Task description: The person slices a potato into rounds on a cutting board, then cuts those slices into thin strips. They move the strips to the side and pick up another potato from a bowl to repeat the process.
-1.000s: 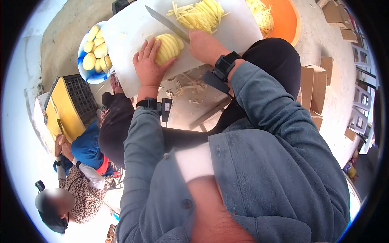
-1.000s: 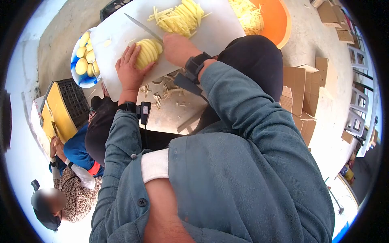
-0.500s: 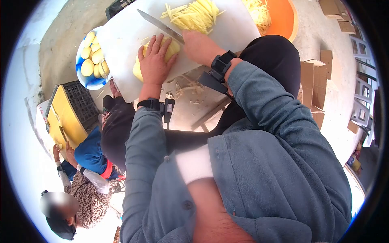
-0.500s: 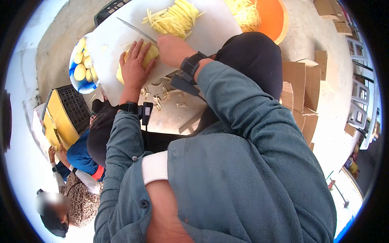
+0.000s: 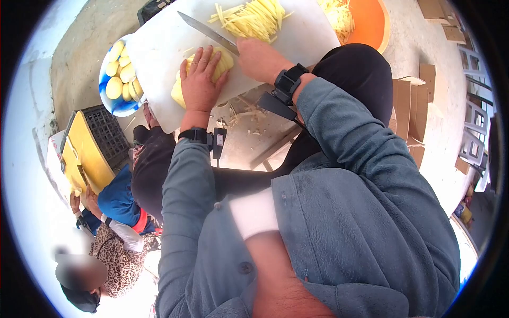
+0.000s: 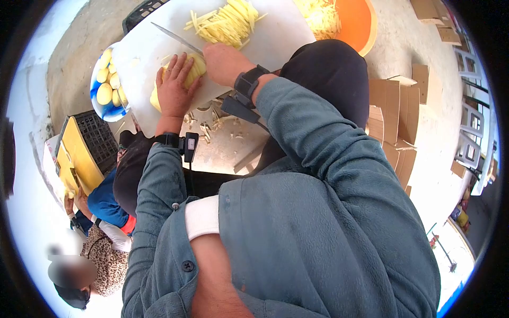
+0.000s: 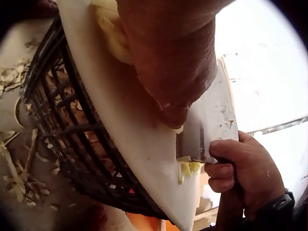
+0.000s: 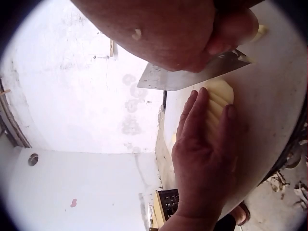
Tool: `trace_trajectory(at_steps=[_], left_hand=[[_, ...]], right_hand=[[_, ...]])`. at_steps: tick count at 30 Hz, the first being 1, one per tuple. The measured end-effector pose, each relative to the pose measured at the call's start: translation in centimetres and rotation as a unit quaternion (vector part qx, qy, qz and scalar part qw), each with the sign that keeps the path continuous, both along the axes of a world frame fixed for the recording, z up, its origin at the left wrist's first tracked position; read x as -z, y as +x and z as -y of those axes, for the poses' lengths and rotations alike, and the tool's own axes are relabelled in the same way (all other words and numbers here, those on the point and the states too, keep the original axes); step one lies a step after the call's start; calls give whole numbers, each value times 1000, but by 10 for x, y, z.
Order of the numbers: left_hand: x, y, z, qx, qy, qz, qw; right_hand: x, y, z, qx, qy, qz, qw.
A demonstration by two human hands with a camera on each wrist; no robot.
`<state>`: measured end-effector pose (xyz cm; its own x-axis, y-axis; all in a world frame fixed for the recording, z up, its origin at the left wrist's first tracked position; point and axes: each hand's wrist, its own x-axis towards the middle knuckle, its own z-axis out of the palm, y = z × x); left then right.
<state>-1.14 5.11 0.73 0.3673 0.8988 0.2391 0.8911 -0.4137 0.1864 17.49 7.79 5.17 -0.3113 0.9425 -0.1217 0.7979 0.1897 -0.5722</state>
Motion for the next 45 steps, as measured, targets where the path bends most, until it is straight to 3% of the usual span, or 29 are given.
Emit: trace_trajectory(at_steps=[8,10,14,16,17,20,23,30,34,36,45], left_hand=[[-6,-3,0,3,-13,14,1000],[-7,-5,-1,22,6,76,997],[-20,-26,7,-5,42,92,995],[-22,-38,16,-82,75,122,986],[-22,-38,26,-124,66,88,986],[-8,-38,45,-167,22,77,983],[15,-47,47,-163,5,70,984],[23,-51,45,-156,-3,62,986],[27,-57,43,-145,-7,67,987],[28,-57,44,-145,-3,73,987],[11,-52,40,-141,-5,69,988]], right_hand=[[-4,-4,-3,-9,-25,-4,1000],[-7,-4,-4,-16,-25,-1,1000],[1,-5,-4,-10,-13,6,1000],[5,-4,-7,-11,-17,6,1000],[8,-4,-8,-8,-18,5,1000],[6,-5,-6,-4,19,1,1000],[10,-3,-7,-19,-7,0,1000],[9,-1,-9,-20,-29,-7,999],[13,-1,-7,-36,12,-10,999],[12,-1,-6,-39,42,-11,998],[6,-1,-9,-23,-13,3,1000]])
